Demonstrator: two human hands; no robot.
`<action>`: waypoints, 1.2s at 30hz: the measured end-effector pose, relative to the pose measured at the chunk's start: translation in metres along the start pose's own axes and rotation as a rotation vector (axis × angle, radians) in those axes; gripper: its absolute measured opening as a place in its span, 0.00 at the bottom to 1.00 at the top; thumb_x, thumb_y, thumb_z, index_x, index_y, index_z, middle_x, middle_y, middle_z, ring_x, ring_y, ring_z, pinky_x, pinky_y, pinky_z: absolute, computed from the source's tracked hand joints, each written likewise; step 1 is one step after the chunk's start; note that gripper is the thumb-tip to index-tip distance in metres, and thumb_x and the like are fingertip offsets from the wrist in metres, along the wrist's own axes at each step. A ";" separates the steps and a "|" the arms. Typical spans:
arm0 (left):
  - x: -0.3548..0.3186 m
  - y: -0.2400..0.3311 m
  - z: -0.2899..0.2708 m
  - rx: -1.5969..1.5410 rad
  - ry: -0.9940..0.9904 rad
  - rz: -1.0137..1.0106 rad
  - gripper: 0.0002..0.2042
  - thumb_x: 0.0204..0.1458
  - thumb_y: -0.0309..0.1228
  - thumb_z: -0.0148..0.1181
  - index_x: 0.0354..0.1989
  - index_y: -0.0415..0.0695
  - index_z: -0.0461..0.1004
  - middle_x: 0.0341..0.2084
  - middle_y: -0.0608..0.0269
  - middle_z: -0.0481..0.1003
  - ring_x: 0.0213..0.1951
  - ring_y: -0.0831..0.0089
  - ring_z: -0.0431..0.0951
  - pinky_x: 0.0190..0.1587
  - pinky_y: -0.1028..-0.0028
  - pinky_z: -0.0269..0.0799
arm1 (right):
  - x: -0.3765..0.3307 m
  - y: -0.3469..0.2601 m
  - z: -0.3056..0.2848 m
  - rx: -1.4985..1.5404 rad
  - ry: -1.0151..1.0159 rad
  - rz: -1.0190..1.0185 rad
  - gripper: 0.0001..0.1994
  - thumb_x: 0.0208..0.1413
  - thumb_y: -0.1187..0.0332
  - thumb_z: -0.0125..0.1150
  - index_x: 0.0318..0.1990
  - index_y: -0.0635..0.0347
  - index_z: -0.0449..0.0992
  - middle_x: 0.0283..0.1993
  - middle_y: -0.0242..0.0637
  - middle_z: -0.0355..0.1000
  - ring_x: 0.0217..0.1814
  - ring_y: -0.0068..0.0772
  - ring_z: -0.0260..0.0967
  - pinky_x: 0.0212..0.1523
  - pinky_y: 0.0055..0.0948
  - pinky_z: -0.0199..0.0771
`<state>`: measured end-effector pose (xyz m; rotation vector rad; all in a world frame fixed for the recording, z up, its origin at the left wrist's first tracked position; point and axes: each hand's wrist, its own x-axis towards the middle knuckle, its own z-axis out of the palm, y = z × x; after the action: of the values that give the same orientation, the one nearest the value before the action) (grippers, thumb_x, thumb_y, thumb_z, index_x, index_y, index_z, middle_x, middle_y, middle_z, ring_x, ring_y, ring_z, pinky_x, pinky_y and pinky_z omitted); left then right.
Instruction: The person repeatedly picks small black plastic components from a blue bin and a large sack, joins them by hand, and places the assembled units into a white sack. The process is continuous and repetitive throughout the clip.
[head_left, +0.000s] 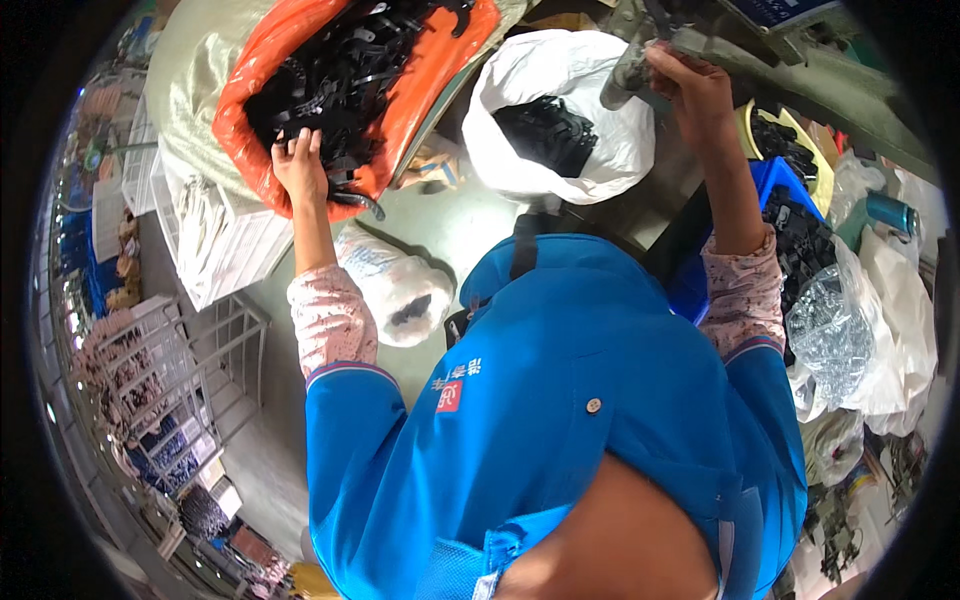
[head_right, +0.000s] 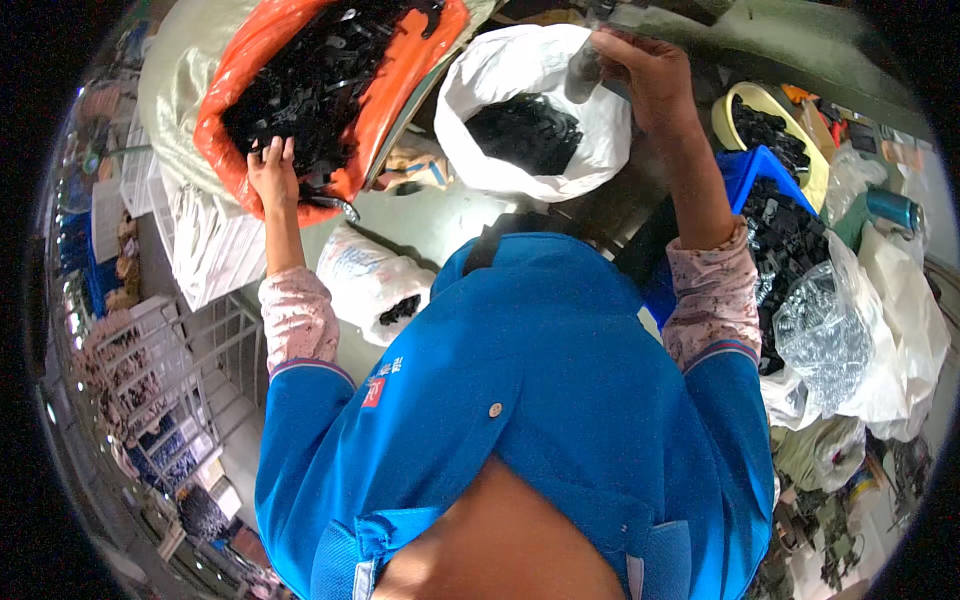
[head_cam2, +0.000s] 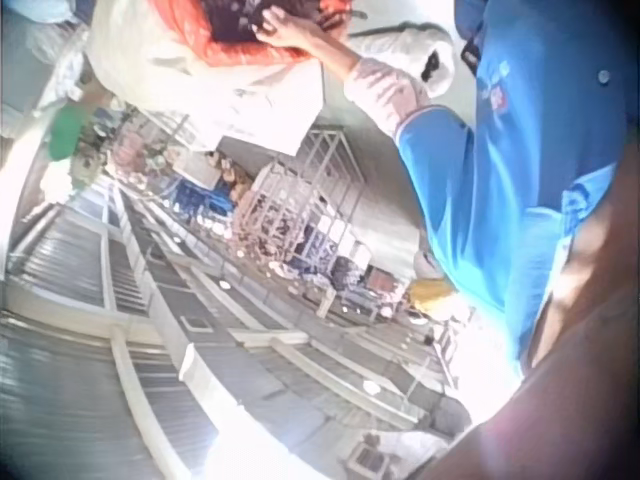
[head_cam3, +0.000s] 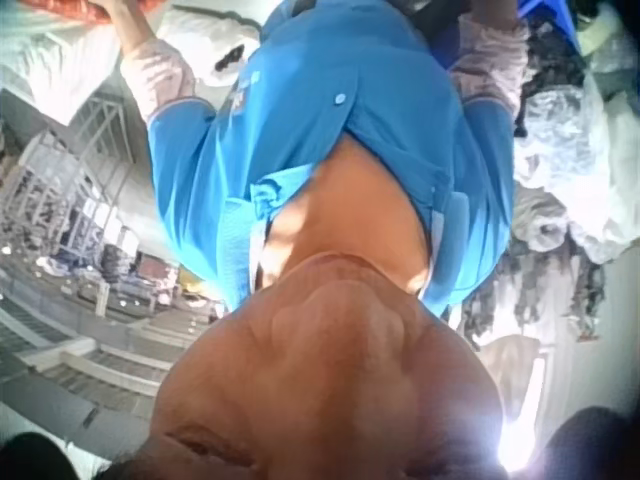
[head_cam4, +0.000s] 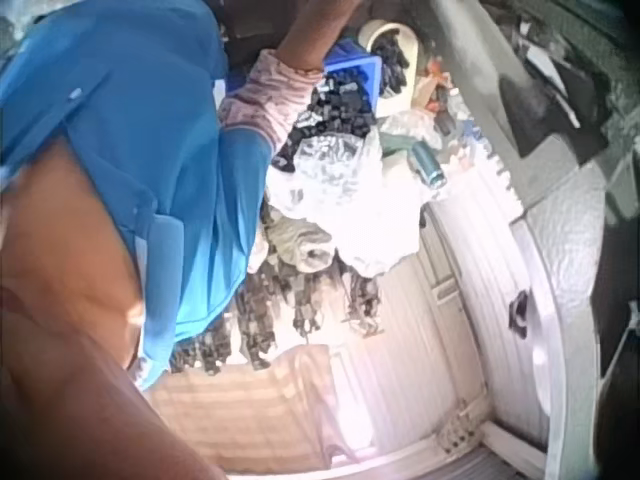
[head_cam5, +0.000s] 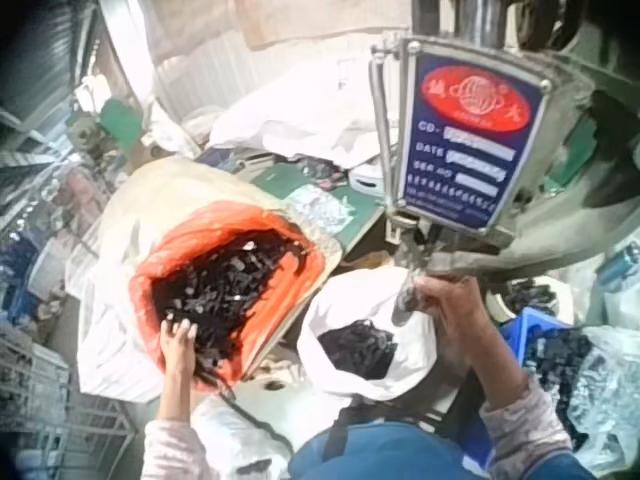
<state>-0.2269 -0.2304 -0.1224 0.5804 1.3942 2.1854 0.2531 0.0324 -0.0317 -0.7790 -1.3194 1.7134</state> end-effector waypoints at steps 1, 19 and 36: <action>0.000 0.007 0.000 0.018 0.051 0.003 0.13 0.53 0.14 0.60 0.41 0.45 0.66 0.27 0.70 0.67 0.37 0.76 0.74 0.51 0.57 0.76 | 0.002 0.003 -0.002 0.023 -0.014 0.037 0.05 0.55 0.72 0.66 0.37 0.60 0.81 0.31 0.29 0.76 0.30 0.19 0.70 0.34 0.21 0.71; -0.168 -0.019 0.090 -0.524 -0.069 -0.649 0.18 0.55 0.30 0.52 0.53 0.38 0.72 0.47 0.46 0.76 0.48 0.58 0.76 0.50 0.59 0.71 | -0.062 0.064 0.017 -0.615 0.198 -0.424 0.11 0.59 0.72 0.62 0.49 0.62 0.79 0.33 0.32 0.77 0.33 0.16 0.74 0.36 0.18 0.73; -0.625 0.002 -0.101 0.379 0.970 -1.008 0.15 0.48 0.29 0.68 0.44 0.41 0.74 0.25 0.69 0.74 0.24 0.80 0.71 0.23 0.78 0.65 | -0.260 0.189 0.136 -0.659 -0.974 0.042 0.06 0.56 0.76 0.59 0.40 0.62 0.79 0.33 0.43 0.76 0.31 0.33 0.75 0.32 0.28 0.73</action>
<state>0.2104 -0.6785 -0.2186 -1.0396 1.9372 1.3184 0.2168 -0.2811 -0.1804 -0.2600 -2.6202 1.7489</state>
